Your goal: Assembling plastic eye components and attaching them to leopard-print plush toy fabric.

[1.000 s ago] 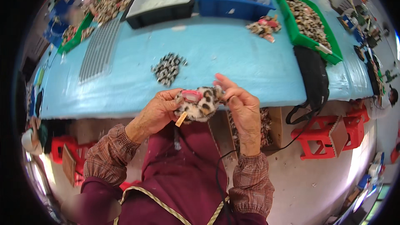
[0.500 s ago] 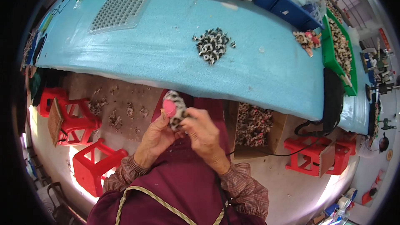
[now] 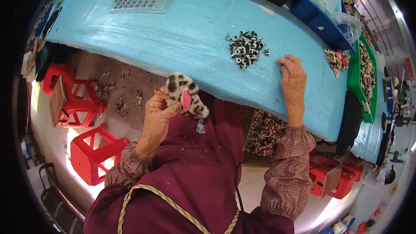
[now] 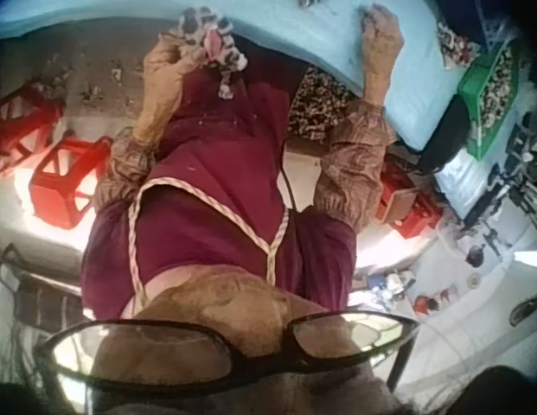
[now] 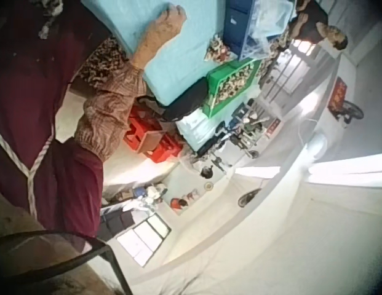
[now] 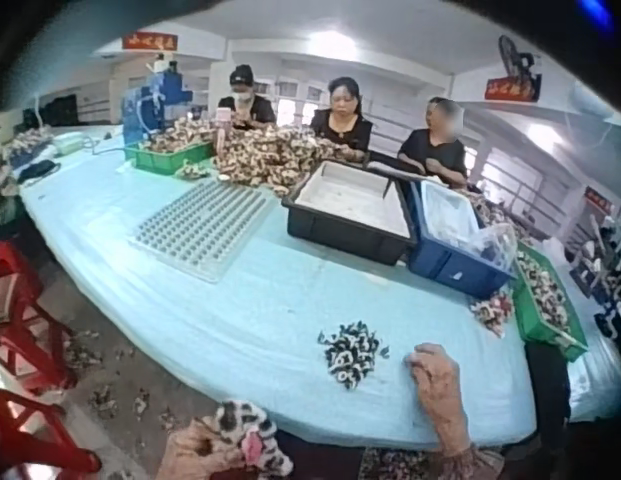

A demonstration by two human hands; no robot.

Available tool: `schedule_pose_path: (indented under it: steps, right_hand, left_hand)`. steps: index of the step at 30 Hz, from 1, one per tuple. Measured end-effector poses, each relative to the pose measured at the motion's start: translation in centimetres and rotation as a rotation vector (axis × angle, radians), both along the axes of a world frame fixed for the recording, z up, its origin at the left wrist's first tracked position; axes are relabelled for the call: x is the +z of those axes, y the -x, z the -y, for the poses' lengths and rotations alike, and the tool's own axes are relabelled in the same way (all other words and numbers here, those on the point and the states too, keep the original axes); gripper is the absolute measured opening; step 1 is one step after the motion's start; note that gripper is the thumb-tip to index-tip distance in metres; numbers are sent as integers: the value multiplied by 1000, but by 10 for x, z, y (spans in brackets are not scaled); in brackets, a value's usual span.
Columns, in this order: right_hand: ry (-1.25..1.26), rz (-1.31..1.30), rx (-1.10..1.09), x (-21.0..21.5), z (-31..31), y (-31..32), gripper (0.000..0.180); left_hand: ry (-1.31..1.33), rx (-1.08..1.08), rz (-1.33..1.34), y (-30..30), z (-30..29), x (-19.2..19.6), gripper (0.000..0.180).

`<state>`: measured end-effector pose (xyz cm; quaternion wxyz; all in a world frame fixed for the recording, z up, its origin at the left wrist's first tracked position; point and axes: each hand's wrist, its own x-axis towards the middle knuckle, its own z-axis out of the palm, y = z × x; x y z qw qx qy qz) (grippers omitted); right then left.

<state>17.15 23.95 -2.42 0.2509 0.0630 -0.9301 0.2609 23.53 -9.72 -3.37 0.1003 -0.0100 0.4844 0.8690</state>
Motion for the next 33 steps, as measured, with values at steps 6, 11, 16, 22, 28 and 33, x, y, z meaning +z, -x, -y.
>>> schedule_pose_path:
  steps: [6, 11, 16, 22, 28, 33]
  right_hand:
    - [616, 175, 43, 32, 107, -49, 18]
    - [1160, 583, 309, -4, 157, -77, 35]
    - [1454, 743, 200, -19, 155, -94, 21]
    - [922, 529, 257, -16, 167, -93, 13]
    - [939, 730, 357, -9, 167, -96, 26]
    - [1168, 768, 406, -6, 177, -99, 32]
  left_hand:
    - [30, -218, 9, -1, -5, -8, 13]
    - [-88, -131, -11, -5, -10, -16, 18]
    - [-353, -293, 461, -7, 0, 0, 32]
    - [-39, -444, 284, -19, 7, -14, 52]
    - [177, -282, 96, -27, 8, 6, 48]
    - [331, -89, -54, -35, 8, -4, 46]
